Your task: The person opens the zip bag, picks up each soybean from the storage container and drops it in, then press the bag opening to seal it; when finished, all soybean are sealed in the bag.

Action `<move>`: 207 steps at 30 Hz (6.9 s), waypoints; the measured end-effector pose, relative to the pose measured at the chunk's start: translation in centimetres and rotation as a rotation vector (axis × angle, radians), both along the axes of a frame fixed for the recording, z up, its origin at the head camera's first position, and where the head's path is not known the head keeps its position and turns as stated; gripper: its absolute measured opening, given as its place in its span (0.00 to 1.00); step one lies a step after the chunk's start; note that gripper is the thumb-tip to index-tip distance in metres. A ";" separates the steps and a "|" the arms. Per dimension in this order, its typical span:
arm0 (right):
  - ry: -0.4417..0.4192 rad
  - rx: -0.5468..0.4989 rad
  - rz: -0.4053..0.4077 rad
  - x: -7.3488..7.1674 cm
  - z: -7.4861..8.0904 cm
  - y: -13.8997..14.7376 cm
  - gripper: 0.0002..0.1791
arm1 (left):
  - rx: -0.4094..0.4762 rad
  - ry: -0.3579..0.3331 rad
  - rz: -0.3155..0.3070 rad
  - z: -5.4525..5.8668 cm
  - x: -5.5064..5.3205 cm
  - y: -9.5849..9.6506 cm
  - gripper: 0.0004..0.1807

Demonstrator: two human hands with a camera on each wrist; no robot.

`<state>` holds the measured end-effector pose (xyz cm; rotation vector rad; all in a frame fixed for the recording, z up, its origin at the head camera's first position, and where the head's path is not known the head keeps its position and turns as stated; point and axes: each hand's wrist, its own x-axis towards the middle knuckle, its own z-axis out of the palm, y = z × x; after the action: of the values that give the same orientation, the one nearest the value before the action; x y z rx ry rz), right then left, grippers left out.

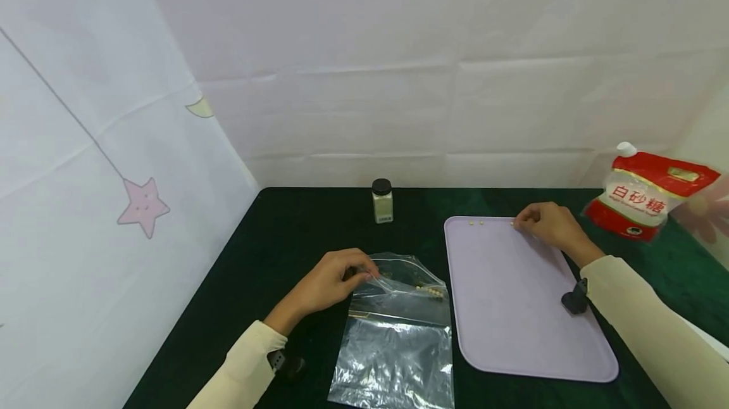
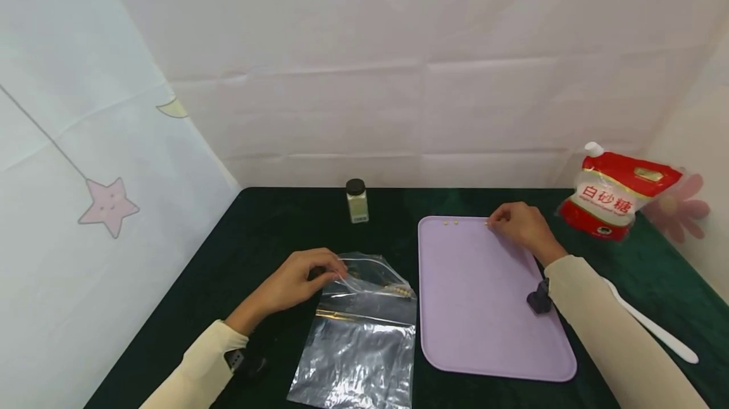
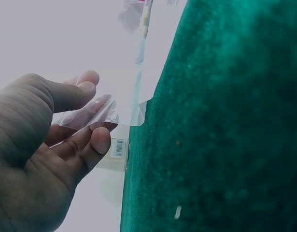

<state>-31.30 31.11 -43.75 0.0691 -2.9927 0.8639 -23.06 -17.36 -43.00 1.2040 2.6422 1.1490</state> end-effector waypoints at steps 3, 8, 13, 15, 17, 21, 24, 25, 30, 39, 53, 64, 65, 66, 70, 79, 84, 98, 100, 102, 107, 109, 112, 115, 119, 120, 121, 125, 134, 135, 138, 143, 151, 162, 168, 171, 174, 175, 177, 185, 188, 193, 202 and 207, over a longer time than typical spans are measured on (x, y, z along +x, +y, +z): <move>0.001 0.001 0.002 0.1 0.0 0.1 0.13 | -0.001 -0.003 0.001 0.1 0.0 0.0 0.10; -0.022 -0.001 -0.008 0.2 0.1 0.0 0.14 | -0.002 -0.004 0.004 0.2 0.0 0.1 0.10; -0.045 0.011 0.009 0.2 0.0 -0.3 0.15 | -0.003 -0.006 0.006 0.1 0.1 0.1 0.10; -0.029 0.015 0.032 0.2 0.0 -0.5 0.15 | -0.003 -0.004 0.005 0.0 0.1 0.1 0.10; 0.001 -0.003 0.071 0.3 0.1 -1.0 0.14 | -0.001 -0.003 0.002 0.0 0.1 0.1 0.09; 0.082 -0.094 0.202 0.9 0.7 -3.5 0.13 | -0.002 -0.001 -0.001 0.0 0.1 0.2 0.09; 0.112 -0.205 0.339 1.8 1.7 -6.3 0.14 | -0.008 0.000 0.003 0.0 0.1 0.2 0.09; 0.114 -0.241 0.387 2.2 2.1 -7.3 0.15 | -0.010 -0.001 0.005 0.0 0.1 0.2 0.09; 0.062 -0.368 0.585 4.2 3.5 -11.8 0.10 | -0.015 -0.005 0.013 0.2 0.1 0.2 0.09; 0.022 -0.414 0.783 6.1 3.3 -15.8 0.11 | -0.019 0.009 0.003 0.2 0.0 0.5 0.09; 0.092 -0.351 0.580 5.3 3.7 -13.1 0.08 | -0.032 -0.020 0.020 0.2 0.1 0.4 0.10; 0.177 -0.084 0.178 1.8 3.4 -4.4 0.11 | -0.011 0.001 -0.001 0.0 0.0 0.1 0.09; 0.163 -0.069 0.156 1.7 3.3 -3.7 0.12 | -0.011 0.001 0.000 0.0 0.0 0.1 0.09; 0.148 -0.053 0.132 1.6 3.2 -3.1 0.12 | -0.011 0.000 0.002 0.1 0.0 0.1 0.09; 0.099 -0.007 0.067 1.1 2.5 -1.4 0.12 | -0.009 -0.009 0.000 0.1 0.0 0.1 0.09; 0.052 0.054 0.010 0.4 0.5 0.9 0.10 | -0.020 -0.012 0.004 0.2 0.0 0.1 0.09; 0.031 0.039 0.010 0.2 0.0 1.2 0.09 | -0.022 -0.015 0.005 0.3 0.0 0.2 0.09; 0.007 0.046 0.022 0.6 0.1 0.6 0.11 | -0.009 0.009 -0.007 0.0 -0.1 0.2 0.09; 0.024 0.042 0.033 0.6 0.3 0.3 0.12 | -0.012 0.009 -0.004 0.0 0.0 0.1 0.09; 0.060 0.032 0.046 0.8 0.5 -0.1 0.12 | -0.014 0.008 -0.002 0.0 0.0 0.1 0.10; 0.179 -0.069 0.137 1.3 1.2 -2.2 0.12 | -0.015 -0.003 0.000 0.0 0.1 0.1 0.10; 0.215 -0.128 0.194 1.7 1.4 -3.6 0.11 | -0.016 -0.006 0.001 0.0 0.1 0.2 0.10; 0.220 -0.221 0.286 2.8 1.7 -6.0 0.11 | -0.019 -0.008 0.002 0.0 0.1 0.1 0.10; 0.164 -0.320 0.368 4.1 2.1 -8.6 0.10 | -0.016 -0.009 -0.003 0.0 0.1 0.1 0.09; 0.110 -0.404 0.514 5.6 2.5 -11.7 0.08 | -0.008 -0.002 -0.009 0.1 0.1 0.2 0.09; 0.110 -0.411 0.552 5.9 2.5 -12.4 0.08 | -0.009 0.000 -0.007 0.1 0.1 0.1 0.09; 0.108 -0.419 0.587 6.1 2.6 -13.0 0.08 | -0.008 0.003 -0.006 0.1 0.1 0.2 0.09; 0.114 -0.410 0.668 7.0 2.8 -14.9 0.08 | -0.009 0.012 0.003 0.2 0.1 0.1 0.09; 0.085 -0.431 0.706 7.3 2.6 -15.5 0.09 | -0.010 0.028 -0.007 0.2 0.2 0.2 0.09; 0.087 -0.424 0.695 7.3 2.7 -15.3 0.09 | -0.010 0.030 -0.008 0.2 0.1 0.2 0.09; 0.095 -0.416 0.640 7.1 2.9 -14.3 0.10 | -0.008 0.036 -0.019 0.1 0.1 0.3 0.09; 0.141 -0.372 0.474 6.3 3.5 -11.5 0.09 | -0.001 0.028 -0.029 0.0 0.0 0.3 0.09; 0.237 -0.196 0.157 4.4 3.9 -5.7 0.17 | -0.006 0.002 -0.011 0.2 0.2 0.3 0.10; 0.122 -0.066 -0.005 2.0 1.5 0.0 0.17 | -0.004 -0.009 -0.015 0.1 0.1 0.3 0.10; 0.063 -0.013 0.017 0.9 0.3 1.2 0.14 | -0.002 0.001 -0.017 0.1 0.2 0.3 0.10; 0.049 0.004 0.020 0.4 0.1 1.2 0.13 | 0.001 0.006 -0.022 0.1 0.1 0.3 0.10; 0.034 0.011 0.020 0.2 0.0 1.2 0.12 | 0.000 0.003 -0.024 0.1 0.1 0.2 0.09; 0.030 0.015 0.021 0.2 0.0 1.1 0.12 | -0.001 -0.001 -0.024 0.1 0.1 0.2 0.10; 0.020 0.021 0.027 0.3 0.0 1.0 0.12 | -0.004 -0.006 -0.021 0.0 0.1 0.3 0.10; 0.019 0.039 0.042 0.1 0.0 0.7 0.13 | -0.010 -0.007 -0.018 0.0 0.0 0.2 0.10; 0.029 0.046 0.043 -0.1 0.0 0.5 0.14 | -0.008 -0.006 -0.020 0.0 -0.1 0.2 0.09; 0.040 0.066 0.053 -0.3 -0.2 0.5 0.13 | -0.002 0.004 -0.030 -0.1 0.0 0.2 0.09; 0.050 0.067 0.052 -0.2 -0.3 0.4 0.11 | -0.007 -0.006 -0.024 0.1 0.1 0.2 0.09; 0.050 0.072 0.062 -0.1 0.0 0.1 0.10 | -0.010 -0.008 -0.025 0.2 0.2 0.3 0.09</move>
<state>-31.40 31.23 -43.72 0.1825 -2.9889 0.7471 -22.89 -17.09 -42.81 1.2252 2.6160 1.1331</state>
